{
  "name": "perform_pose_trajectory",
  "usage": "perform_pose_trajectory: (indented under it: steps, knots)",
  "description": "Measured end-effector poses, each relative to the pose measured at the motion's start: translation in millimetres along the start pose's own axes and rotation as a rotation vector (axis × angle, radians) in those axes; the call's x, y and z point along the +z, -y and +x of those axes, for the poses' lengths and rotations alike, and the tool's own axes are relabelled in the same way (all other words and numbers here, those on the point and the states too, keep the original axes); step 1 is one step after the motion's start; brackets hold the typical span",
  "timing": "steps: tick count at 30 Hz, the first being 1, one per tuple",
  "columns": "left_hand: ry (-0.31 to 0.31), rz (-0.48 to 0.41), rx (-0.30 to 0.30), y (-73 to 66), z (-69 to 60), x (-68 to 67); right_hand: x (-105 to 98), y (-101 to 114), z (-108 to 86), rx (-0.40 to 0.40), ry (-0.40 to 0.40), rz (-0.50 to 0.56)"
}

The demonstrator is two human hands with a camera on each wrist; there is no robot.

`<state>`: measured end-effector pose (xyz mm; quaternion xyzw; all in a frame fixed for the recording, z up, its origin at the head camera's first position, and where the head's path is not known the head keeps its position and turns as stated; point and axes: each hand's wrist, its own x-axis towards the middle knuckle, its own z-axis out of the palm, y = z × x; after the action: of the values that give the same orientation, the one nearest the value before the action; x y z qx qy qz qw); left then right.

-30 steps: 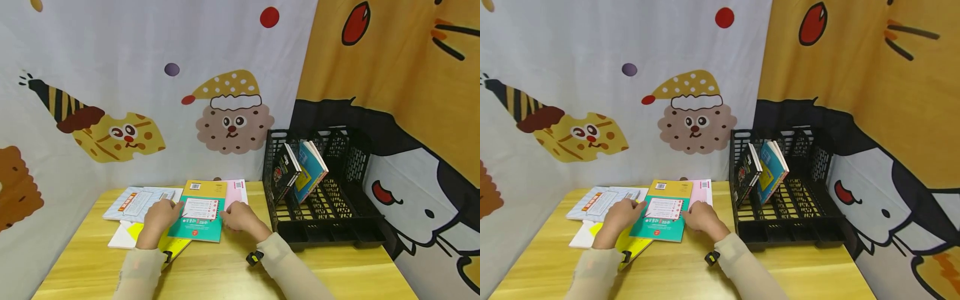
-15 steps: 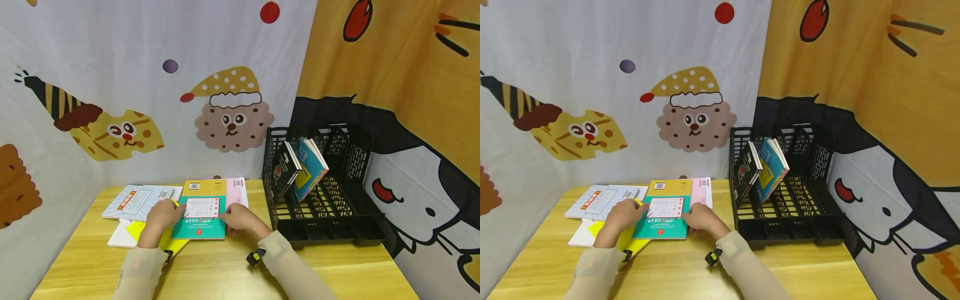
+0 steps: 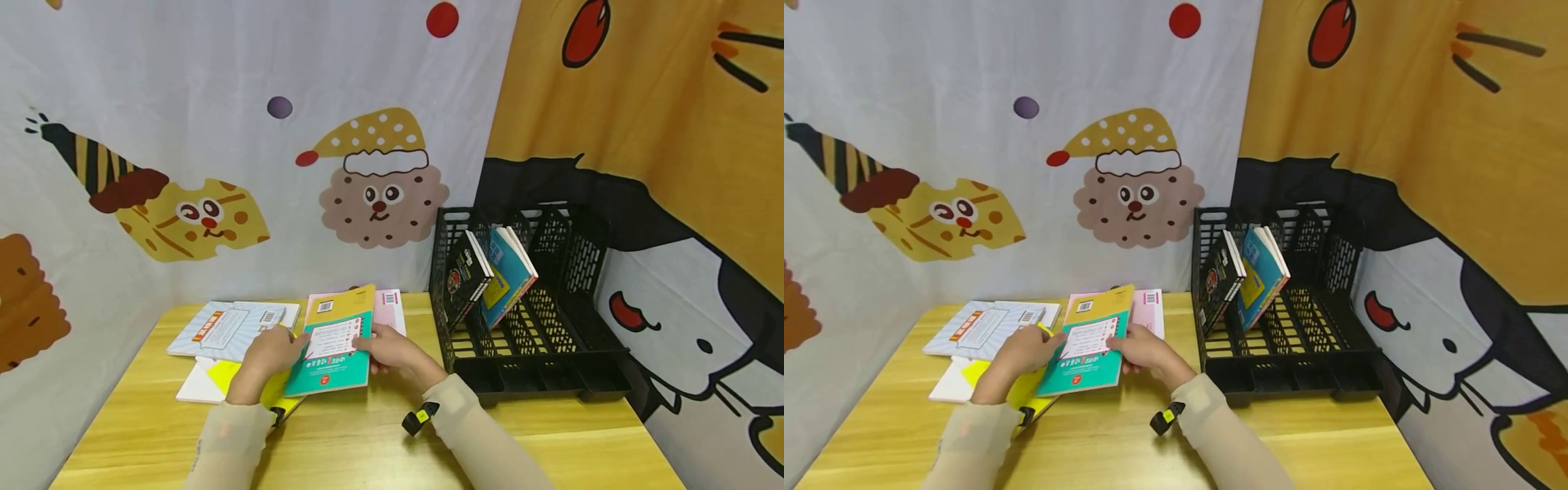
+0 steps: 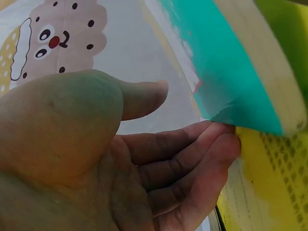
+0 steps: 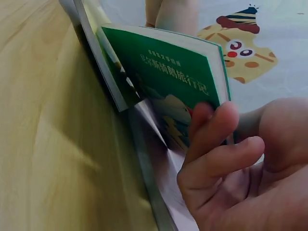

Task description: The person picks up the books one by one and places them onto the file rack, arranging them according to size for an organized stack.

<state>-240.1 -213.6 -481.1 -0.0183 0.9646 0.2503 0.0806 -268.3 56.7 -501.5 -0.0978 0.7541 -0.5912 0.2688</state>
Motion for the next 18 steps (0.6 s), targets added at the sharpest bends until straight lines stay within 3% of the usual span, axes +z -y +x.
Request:
perform_pose_trajectory:
  steps: [7,15,18]
  knots:
    - [0.041,-0.152,0.034,-3.9,0.8,-0.9,-18,8,-4.4,-0.043,-0.045,0.062]
    - [0.154,-0.574,0.19,-17.7,-2.6,-15.6,-52,41,-34.8,-0.131,0.034,0.034]
    - [0.142,-0.63,0.233,-20.8,-4.9,-18.8,-62,46,-43.0,-0.163,0.053,-0.044]
